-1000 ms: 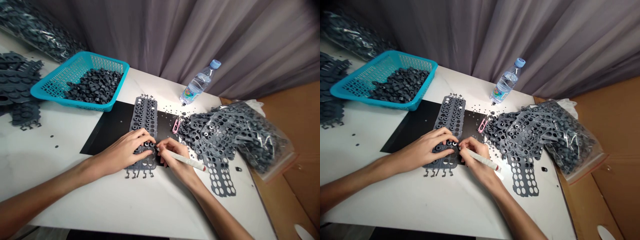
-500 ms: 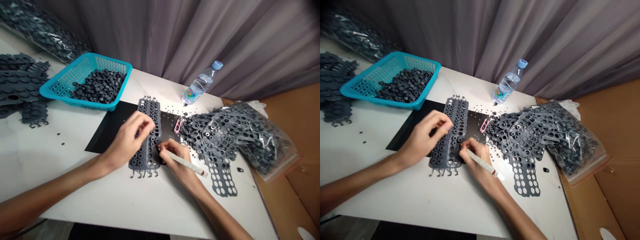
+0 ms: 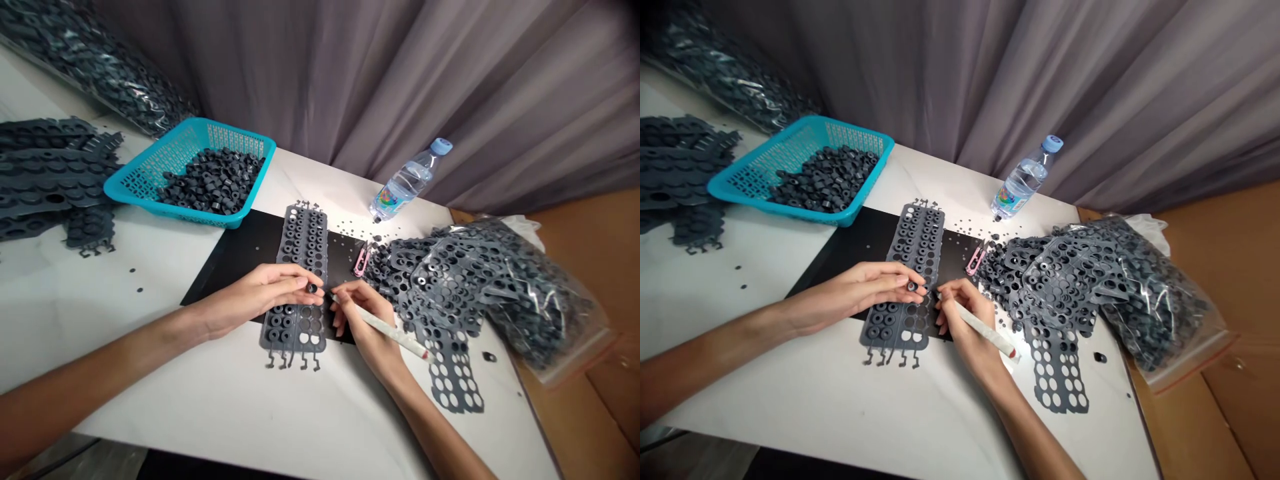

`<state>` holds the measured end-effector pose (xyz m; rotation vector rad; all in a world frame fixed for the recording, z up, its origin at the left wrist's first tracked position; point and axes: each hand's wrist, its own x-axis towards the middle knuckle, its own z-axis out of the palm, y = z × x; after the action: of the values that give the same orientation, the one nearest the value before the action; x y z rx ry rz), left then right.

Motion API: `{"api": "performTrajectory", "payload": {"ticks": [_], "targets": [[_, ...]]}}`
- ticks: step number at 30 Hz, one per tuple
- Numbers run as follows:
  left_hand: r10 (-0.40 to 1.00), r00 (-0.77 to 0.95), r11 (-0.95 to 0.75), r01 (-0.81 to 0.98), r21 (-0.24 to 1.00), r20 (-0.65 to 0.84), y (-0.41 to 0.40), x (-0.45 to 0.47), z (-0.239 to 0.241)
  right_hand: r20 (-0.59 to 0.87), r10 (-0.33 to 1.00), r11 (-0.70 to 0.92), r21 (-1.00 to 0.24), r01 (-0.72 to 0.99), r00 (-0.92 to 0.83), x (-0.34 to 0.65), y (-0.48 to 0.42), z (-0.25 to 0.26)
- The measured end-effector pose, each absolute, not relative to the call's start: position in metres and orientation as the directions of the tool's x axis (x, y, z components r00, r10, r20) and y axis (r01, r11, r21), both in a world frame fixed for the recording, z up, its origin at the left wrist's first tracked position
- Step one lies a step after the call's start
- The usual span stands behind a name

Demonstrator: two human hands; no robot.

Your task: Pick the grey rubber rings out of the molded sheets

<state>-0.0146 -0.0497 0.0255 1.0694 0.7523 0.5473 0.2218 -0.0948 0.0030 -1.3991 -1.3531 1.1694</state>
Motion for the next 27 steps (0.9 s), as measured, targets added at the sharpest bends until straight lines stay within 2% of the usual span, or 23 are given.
{"api": "performTrajectory", "payload": {"ticks": [6,21,24,26,27], "targets": [[0.741,0.621,0.38,-0.074,0.922,-0.256,-0.05,-0.013,0.031,-0.089,0.996,-0.087,-0.966,0.242,0.003,0.222,-0.095,0.002],[0.715,0.641,0.382,-0.026,0.924,-0.278,-0.055,-0.011,0.034,-0.077,0.997,-0.082,-0.958,0.275,0.028,0.218,-0.098,0.003],[0.794,0.576,0.238,0.0,0.971,-0.195,-0.047,-0.018,0.037,-0.069,0.997,-0.077,-0.969,0.236,0.039,0.218,-0.099,0.002],[0.917,0.398,-0.016,0.112,0.994,-0.031,-0.032,-0.035,0.042,-0.074,0.996,-0.082,-0.969,0.234,0.043,0.218,-0.099,0.001],[0.959,0.265,-0.163,0.233,0.959,0.098,-0.022,-0.047,0.044,-0.079,0.996,-0.086,-0.968,0.235,0.041,0.218,-0.099,0.001]]}}
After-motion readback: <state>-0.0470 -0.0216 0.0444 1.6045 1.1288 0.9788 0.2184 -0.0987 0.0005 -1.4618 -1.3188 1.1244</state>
